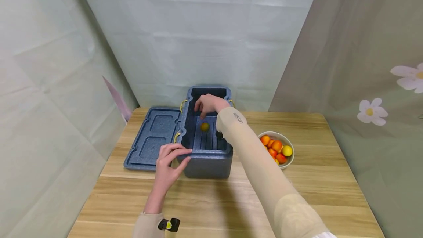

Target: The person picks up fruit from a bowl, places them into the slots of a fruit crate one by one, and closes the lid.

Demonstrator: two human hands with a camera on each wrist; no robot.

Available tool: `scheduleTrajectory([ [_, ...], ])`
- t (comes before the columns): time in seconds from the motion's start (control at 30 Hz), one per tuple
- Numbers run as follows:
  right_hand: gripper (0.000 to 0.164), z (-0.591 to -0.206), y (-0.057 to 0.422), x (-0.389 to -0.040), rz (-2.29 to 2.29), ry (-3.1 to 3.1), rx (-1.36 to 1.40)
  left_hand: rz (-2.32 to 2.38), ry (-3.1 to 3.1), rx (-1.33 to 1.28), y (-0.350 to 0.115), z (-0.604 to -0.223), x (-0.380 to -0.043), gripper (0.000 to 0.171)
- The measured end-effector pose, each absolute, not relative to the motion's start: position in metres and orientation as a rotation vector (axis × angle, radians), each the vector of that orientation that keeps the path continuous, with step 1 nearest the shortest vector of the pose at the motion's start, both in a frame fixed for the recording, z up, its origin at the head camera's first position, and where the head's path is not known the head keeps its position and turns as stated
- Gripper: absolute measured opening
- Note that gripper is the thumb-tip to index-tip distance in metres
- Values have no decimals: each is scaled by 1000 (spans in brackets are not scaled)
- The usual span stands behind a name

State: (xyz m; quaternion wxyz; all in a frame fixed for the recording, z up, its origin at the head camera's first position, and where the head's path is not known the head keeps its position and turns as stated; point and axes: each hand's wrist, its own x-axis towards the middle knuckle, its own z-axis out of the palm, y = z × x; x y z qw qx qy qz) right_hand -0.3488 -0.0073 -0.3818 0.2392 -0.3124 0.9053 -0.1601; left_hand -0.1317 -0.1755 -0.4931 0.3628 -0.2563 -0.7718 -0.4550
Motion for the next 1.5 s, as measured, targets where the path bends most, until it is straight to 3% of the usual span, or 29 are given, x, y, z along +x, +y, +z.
scheduleTrajectory([
  [0.87, 42, -334, 23, -356, -576, 2511, -867, -1178, -1982, -657, -180, -490, -133, 27],
  [1.2, 40, -323, 68, -352, -661, 2575, -853, -1179, -1979, -661, -179, -490, -134, 26],
  [1.5, 39, -351, 125, -344, -833, 2599, -821, -1172, -1966, -679, -180, -491, -135, 27],
])
